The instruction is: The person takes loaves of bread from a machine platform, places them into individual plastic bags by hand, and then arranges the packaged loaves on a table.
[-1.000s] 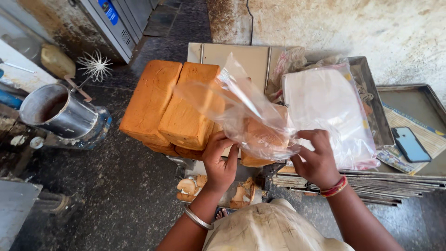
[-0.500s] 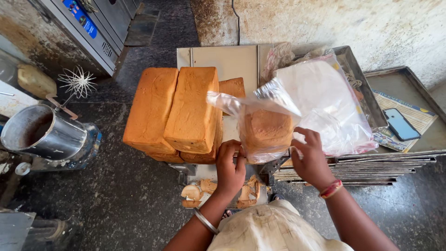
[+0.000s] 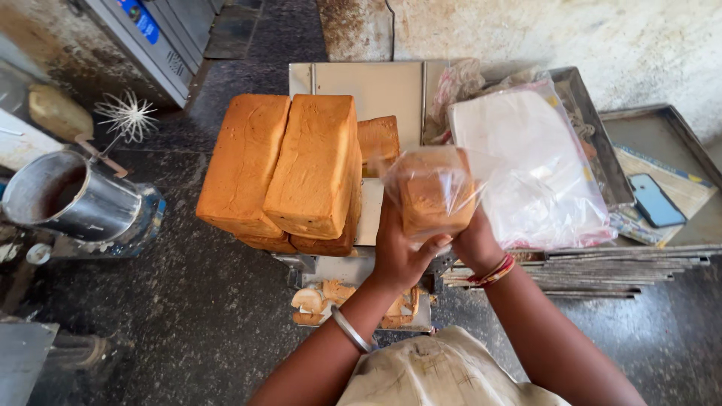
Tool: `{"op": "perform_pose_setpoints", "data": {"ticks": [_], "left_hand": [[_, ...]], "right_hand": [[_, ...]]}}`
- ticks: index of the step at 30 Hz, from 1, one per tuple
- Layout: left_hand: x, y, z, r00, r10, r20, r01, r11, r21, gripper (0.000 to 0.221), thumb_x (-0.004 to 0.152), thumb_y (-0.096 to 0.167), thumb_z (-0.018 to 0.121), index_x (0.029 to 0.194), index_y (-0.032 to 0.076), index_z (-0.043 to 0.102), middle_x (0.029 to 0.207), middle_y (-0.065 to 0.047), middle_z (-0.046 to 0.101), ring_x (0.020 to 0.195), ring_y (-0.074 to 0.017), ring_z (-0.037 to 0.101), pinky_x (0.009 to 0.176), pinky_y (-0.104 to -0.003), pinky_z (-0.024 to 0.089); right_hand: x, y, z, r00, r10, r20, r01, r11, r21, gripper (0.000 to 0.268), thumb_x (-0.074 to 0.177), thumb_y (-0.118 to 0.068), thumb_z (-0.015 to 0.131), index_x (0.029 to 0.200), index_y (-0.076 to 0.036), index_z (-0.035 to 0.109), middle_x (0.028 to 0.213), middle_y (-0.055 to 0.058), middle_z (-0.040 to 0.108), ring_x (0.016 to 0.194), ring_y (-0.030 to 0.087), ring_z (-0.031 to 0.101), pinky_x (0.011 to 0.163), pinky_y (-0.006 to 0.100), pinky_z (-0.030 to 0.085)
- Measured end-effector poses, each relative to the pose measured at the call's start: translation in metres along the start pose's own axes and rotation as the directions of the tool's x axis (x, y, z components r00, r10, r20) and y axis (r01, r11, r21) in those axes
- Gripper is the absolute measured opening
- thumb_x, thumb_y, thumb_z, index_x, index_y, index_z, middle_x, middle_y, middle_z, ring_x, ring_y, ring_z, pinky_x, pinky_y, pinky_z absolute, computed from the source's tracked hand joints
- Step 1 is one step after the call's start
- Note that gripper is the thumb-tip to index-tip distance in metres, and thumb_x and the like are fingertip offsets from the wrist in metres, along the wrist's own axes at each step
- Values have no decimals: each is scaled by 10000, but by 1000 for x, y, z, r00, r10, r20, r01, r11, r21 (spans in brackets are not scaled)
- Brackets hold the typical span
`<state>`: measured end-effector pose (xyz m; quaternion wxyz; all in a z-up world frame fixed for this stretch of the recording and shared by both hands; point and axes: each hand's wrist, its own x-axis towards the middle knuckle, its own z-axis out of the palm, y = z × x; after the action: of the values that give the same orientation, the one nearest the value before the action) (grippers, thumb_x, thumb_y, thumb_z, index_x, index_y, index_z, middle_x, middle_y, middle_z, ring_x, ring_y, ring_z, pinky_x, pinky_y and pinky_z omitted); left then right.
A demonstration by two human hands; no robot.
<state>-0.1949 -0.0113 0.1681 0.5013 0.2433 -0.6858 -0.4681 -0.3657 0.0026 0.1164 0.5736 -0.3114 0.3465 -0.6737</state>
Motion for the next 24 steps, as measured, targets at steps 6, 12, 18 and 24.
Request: {"op": "perform_pose_setpoints", "data": {"ticks": [6, 12, 18, 24], "left_hand": [[-31, -13, -7, 991, 128, -34, -81, 790, 607, 989, 876, 482, 772, 1528, -104, 314, 1555, -378, 378, 1469, -510, 367, 1213, -520, 342], [-4, -17, -14, 980, -177, 93, 156, 968, 195, 1118, 627, 575, 881, 1476, 34, 393, 1432, -189, 574, 1339, -357, 574, 1138, -440, 466], [-16, -12, -17, 978, -156, 141, 48, 818, 573, 798, 685, 360, 926, 1353, 67, 602, 1390, -175, 627, 1332, -369, 564, 1123, -458, 434], [-91, 25, 25, 973, -137, -183, 207, 870, 448, 556, 862, 290, 810, 1354, 94, 638, 1396, -146, 676, 1349, -320, 622, 1145, -409, 502]], "right_hand": [[-5, 7, -17, 999, -28, -17, 20, 933, -360, 727, 1044, -483, 486, 1567, -9, 315, 1531, 183, 463, 1385, 280, 458, 1145, 439, 392], [-5, -30, -22, 863, -6, 506, 333, 760, -558, 1019, 897, -670, 680, 1571, -16, 285, 1553, 216, 440, 1462, 342, 408, 1201, 452, 355], [-2, -33, -34, 786, 183, 590, 584, 95, -806, 870, 596, -534, 901, 1304, -108, 630, 1375, 215, 565, 1290, 432, 485, 1071, 501, 401], [-26, -21, -31, 566, 121, 815, 815, 67, -576, 565, 782, -151, 806, 1322, -157, 636, 1399, 122, 613, 1353, 369, 527, 1158, 473, 438]]}}
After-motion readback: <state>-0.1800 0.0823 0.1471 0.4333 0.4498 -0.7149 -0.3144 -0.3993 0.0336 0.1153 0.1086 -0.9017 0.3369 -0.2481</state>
